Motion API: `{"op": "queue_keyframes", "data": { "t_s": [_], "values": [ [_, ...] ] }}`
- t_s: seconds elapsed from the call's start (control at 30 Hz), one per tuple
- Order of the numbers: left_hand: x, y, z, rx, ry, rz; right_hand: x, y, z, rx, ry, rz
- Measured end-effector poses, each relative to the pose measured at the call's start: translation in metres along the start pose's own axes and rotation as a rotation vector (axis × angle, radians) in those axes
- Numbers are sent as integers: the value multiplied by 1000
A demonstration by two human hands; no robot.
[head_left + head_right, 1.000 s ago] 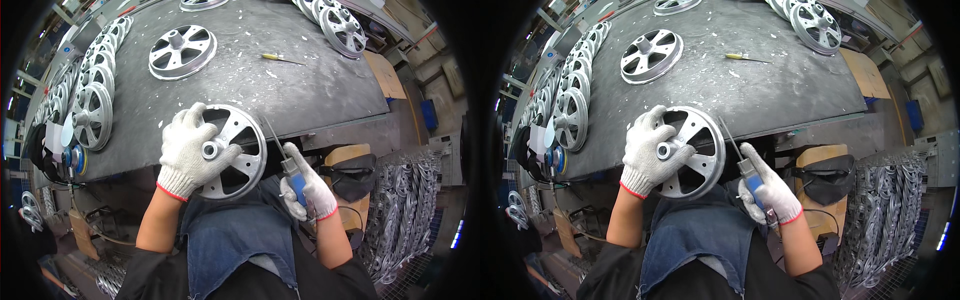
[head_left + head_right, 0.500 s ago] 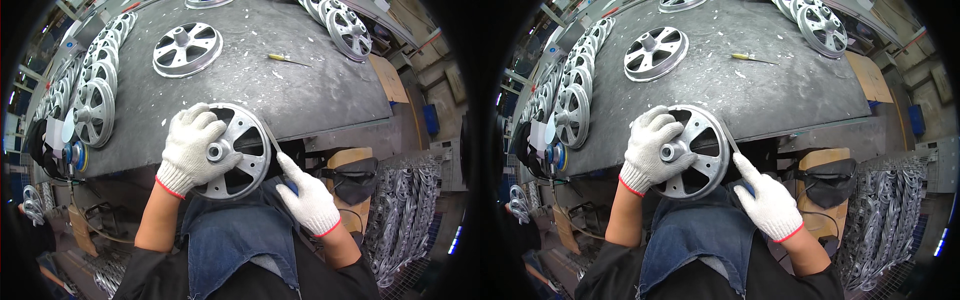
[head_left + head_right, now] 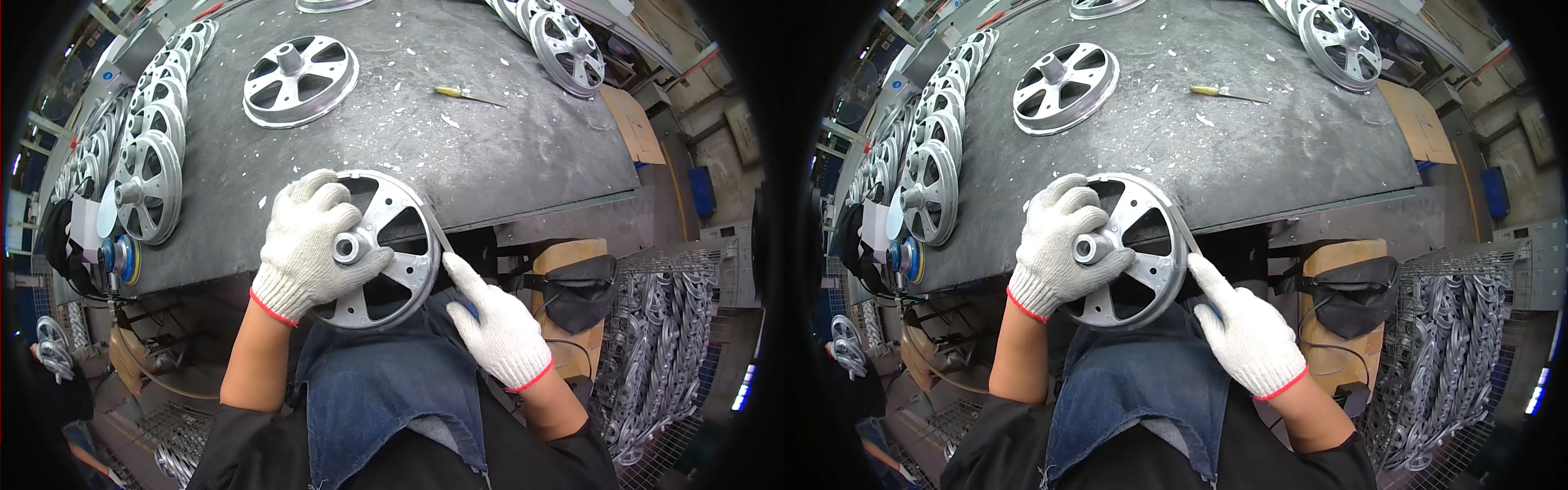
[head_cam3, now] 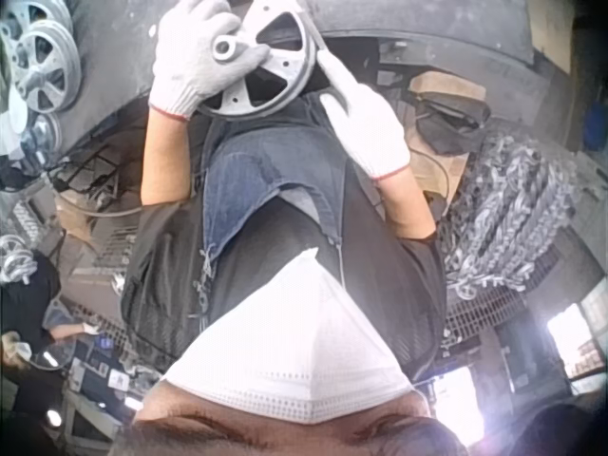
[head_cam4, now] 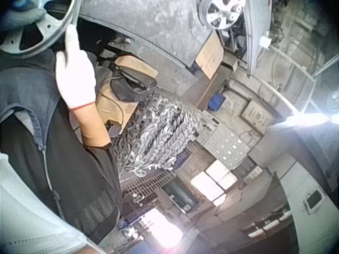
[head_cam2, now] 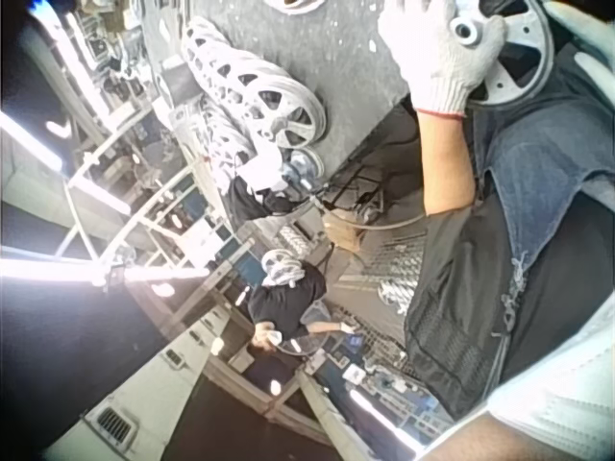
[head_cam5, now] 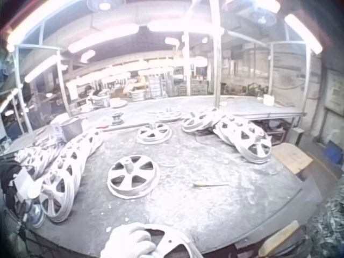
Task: The person deburrs the edges of metal wheel components on a workbench using a handheld deburring tool.
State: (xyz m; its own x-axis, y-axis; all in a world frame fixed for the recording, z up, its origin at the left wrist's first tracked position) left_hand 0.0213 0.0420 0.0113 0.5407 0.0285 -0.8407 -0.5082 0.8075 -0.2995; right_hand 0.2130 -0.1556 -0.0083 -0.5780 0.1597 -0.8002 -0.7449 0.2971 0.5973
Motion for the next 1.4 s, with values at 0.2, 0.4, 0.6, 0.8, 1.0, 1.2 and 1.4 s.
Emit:
{"op": "queue_keyframes", "data": {
  "t_s": [0.2,0.4,0.6,0.8,1.0,1.2,1.4],
  "values": [
    [0,0,-1,-9,18,13,-3,4,-2,25,31,-69],
    [2,0,-1,-20,43,4,2,2,2,-2,14,-58],
    [3,12,1,72,73,-157,-10,-9,21,134,34,418],
    [-23,18,-6,218,-33,-47,1,-31,15,141,-44,461],
    [-35,14,-25,255,-249,5,4,-27,13,138,-54,433],
    [-47,23,-32,173,-480,-179,7,-28,10,160,-52,398],
    [-41,41,-24,47,-501,-403,10,-26,8,165,-85,385]
  ]
}}
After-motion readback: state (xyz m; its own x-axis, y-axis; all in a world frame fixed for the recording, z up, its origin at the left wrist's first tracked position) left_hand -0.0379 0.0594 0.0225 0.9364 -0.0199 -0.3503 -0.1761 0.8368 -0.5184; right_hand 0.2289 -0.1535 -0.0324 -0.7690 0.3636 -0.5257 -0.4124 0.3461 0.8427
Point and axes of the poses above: each hand's wrist, its own z-axis towards the middle knuckle, its own x-axis out of the palm, y = z × x, the point moved 4 cm from there along z, towards the middle knuckle, and after that the axes turned 13 degrees about -y, right-handed, at the moved point
